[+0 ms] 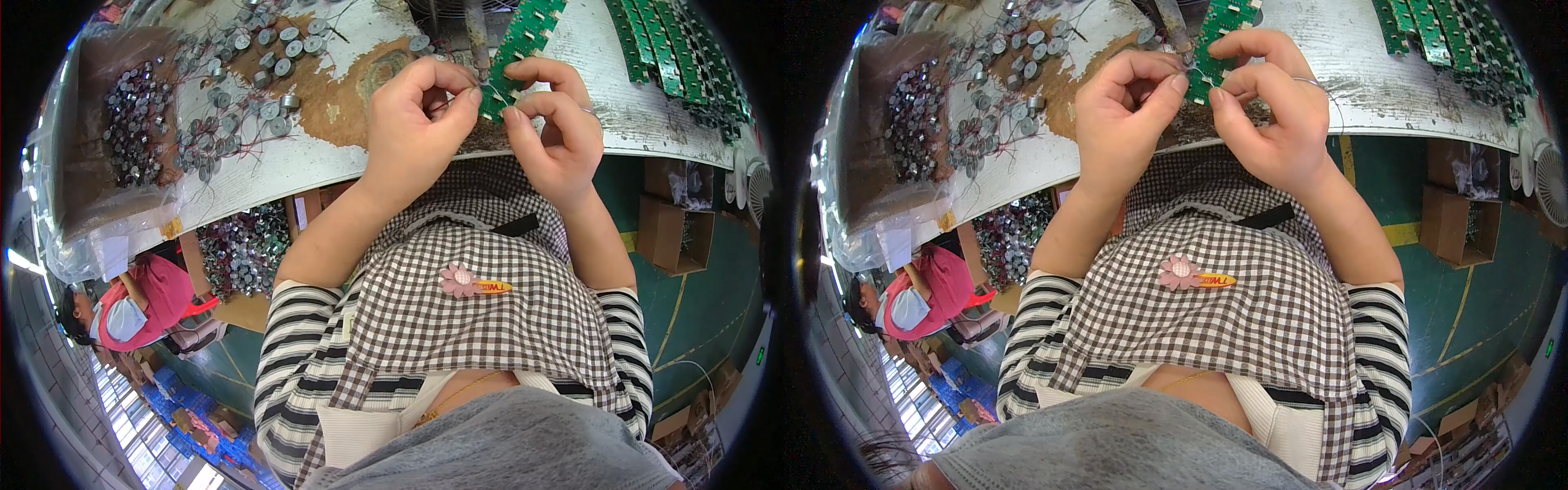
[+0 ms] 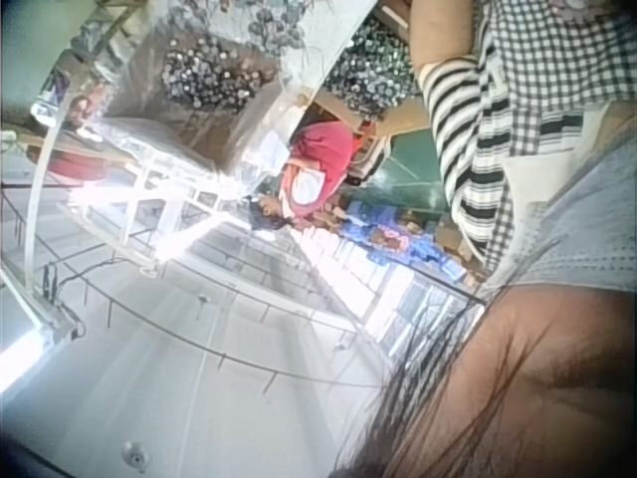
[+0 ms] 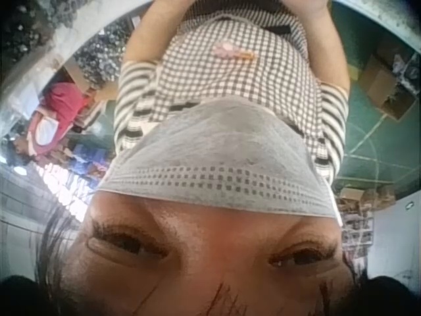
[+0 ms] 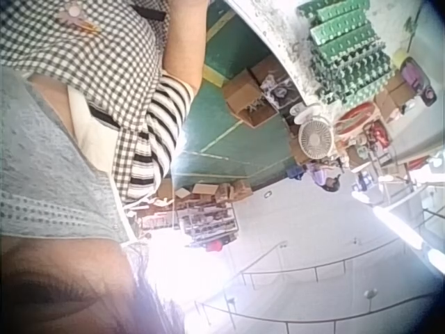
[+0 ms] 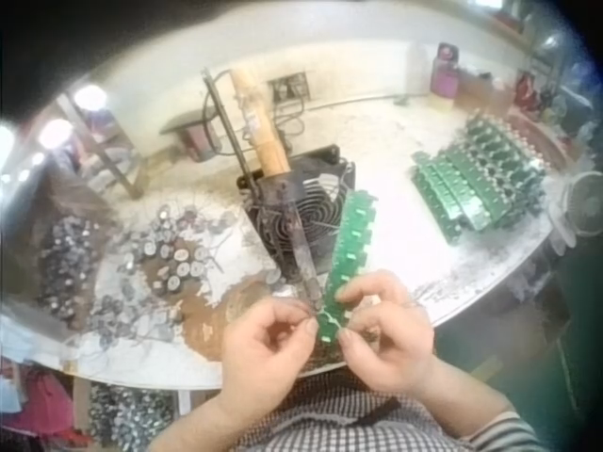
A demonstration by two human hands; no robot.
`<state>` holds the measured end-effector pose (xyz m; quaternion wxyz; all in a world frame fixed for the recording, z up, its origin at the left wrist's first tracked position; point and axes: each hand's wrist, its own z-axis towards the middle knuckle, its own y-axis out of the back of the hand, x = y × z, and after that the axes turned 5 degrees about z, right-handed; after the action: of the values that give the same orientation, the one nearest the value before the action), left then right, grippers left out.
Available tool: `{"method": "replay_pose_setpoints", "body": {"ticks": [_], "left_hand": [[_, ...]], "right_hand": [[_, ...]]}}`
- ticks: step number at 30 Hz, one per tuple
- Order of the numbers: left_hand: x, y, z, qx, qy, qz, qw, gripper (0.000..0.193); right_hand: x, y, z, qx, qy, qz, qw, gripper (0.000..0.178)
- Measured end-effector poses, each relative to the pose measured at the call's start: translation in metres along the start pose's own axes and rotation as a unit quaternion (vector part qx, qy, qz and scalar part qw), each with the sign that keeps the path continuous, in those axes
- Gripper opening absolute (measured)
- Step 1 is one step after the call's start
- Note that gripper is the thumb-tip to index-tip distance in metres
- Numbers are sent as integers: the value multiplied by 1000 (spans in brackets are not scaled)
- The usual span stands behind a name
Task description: The person picks up small round components with wires from the workbench and solders them onto a circuit board using a soldering iron.
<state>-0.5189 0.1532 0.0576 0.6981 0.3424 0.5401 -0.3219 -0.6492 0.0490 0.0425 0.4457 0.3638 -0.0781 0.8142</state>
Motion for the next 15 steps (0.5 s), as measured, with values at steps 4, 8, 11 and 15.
{"method": "replay_pose_setpoints", "body": {"ticks": [4, 8, 11, 15], "left_hand": [[2, 3, -6, 9, -6, 39, 999, 7], [4, 2, -8, 8, 3, 25, 1000, 7], [4, 2, -7, 15, -15, 13, 1000, 7], [3, 0, -6, 2, 6, 8, 1000, 6]], "right_hand": [[2, 0, -8, 6, -11, 3, 1000, 11], [3, -1, -10, 2, -11, 9, 1000, 11], [6, 0, -10, 6, -26, 9, 1000, 10], [6, -2, -12, -7, -33, 15, 999, 9]]}}
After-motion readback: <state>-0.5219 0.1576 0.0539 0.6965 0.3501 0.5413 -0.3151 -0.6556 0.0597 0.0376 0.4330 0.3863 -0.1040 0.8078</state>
